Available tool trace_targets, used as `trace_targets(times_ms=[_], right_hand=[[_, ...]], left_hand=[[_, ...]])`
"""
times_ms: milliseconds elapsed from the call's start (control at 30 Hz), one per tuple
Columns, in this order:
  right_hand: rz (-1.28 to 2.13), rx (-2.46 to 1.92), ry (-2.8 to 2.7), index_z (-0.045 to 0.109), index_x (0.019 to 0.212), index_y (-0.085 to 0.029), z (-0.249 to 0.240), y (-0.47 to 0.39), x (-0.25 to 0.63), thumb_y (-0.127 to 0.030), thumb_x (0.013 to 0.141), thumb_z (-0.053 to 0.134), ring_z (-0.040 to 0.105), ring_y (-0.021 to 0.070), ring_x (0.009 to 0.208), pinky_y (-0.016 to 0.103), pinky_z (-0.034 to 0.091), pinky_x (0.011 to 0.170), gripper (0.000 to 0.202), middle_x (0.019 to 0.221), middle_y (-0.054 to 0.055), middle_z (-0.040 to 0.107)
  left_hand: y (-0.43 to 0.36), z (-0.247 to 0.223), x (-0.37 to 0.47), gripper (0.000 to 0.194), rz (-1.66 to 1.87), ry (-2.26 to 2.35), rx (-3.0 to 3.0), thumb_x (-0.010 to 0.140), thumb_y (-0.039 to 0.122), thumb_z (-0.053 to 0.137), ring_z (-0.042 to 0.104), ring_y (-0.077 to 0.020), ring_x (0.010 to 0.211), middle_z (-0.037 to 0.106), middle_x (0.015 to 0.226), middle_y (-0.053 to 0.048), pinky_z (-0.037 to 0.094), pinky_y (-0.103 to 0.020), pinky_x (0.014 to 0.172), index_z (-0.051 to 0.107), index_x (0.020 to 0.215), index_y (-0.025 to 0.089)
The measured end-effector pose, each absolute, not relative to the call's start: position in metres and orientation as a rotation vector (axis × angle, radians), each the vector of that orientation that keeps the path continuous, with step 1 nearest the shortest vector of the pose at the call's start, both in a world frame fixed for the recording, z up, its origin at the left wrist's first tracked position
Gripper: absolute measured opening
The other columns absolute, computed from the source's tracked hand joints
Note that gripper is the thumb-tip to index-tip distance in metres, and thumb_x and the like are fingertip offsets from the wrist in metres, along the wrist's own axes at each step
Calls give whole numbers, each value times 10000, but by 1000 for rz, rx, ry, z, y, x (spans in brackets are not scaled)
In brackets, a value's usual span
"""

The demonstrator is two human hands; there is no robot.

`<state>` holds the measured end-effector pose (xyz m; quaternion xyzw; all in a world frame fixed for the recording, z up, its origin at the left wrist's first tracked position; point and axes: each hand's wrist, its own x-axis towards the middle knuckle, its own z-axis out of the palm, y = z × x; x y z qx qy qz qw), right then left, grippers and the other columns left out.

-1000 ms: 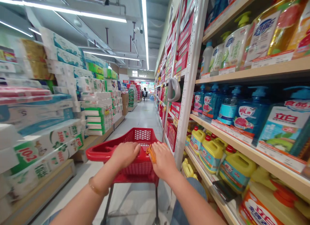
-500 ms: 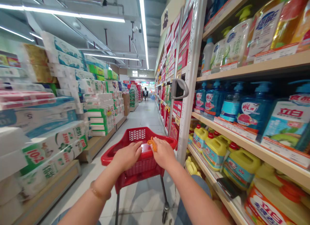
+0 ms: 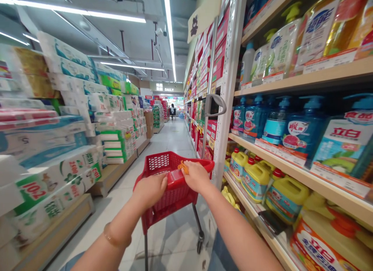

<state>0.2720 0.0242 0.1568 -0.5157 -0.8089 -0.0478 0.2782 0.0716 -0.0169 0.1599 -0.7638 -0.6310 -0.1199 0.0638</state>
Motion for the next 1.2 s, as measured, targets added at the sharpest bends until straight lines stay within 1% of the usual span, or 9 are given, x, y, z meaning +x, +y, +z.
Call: trace_targets(times_ms=[100, 167, 367, 533, 633, 800, 967, 1067, 1200], right_hand=[[-95, -1546, -2084, 592, 1241, -131, 160, 35, 286, -321, 958, 390, 579, 219, 1159, 340, 378, 996, 396, 1236, 121, 644], [-124, -1531, -2082, 605, 1211, -111, 159, 33, 275, -311, 939, 428, 574, 238, 1160, 356, 374, 998, 381, 1210, 139, 652], [-111, -1175, -2219, 592, 1241, -146, 152, 12, 241, -315, 899, 505, 543, 240, 1200, 349, 343, 1032, 391, 1268, 112, 624], [-99, -1435, -2076, 580, 1261, -125, 156, 31, 281, -314, 945, 422, 532, 217, 1215, 342, 334, 1044, 401, 1280, 130, 613], [-120, -1453, -2081, 615, 1202, -129, 157, 26, 277, -311, 939, 433, 553, 222, 1178, 339, 346, 1020, 368, 1227, 136, 641], [-46, -1326, -2233, 654, 1115, -191, 159, -7, 258, -342, 928, 457, 630, 216, 998, 315, 398, 901, 310, 1052, 86, 709], [-78, -1430, -2154, 661, 1039, -202, 165, -9, 279, -317, 963, 372, 630, 206, 952, 303, 392, 861, 320, 982, 72, 715], [-185, -1558, -2058, 639, 1018, -139, 159, -10, 268, -258, 877, 468, 621, 246, 946, 346, 382, 881, 252, 968, 128, 698], [-280, -1424, -2135, 584, 1124, -93, 146, -26, 240, -217, 789, 524, 584, 280, 1033, 388, 355, 940, 362, 1067, 168, 662]], left_hand=[[-17, 160, 55, 582, -259, -1965, -2383, 954, 471, 213, 683, -244, 869, 747, 903, -113, 454, -342, 750, 716, 857, 194], [-17, 158, 59, 608, -249, -1947, -2331, 961, 421, 183, 682, -252, 858, 742, 882, -141, 454, -352, 748, 708, 795, 163], [-20, 147, 85, 550, -423, -1875, -2311, 955, 357, 206, 691, -260, 825, 739, 874, -157, 489, -375, 754, 704, 867, 139], [-9, 128, 68, 516, -1023, -1536, -2694, 958, 387, 235, 660, -180, 1009, 742, 1035, -57, 490, -317, 914, 723, 971, 218], [-2, 114, 80, 514, -1244, -1536, -2535, 956, 382, 236, 645, -200, 1053, 728, 1082, -74, 485, -366, 950, 713, 1004, 197], [1, 104, 104, 530, -1222, -1532, -2501, 962, 356, 202, 669, -227, 947, 735, 1002, -115, 504, -400, 894, 693, 997, 161], [32, 84, 80, 521, -1201, -1682, -2502, 944, 381, 234, 568, -213, 1212, 657, 1251, -105, 421, -401, 1057, 638, 1179, 152], [54, 70, 74, 536, -1129, -1797, -2448, 942, 339, 181, 599, -197, 1148, 690, 1178, -96, 440, -383, 1024, 658, 1104, 155], [63, 64, 78, 530, -1045, -1819, -2414, 947, 299, 150, 639, -197, 953, 719, 971, -108, 469, -347, 909, 660, 902, 160]])
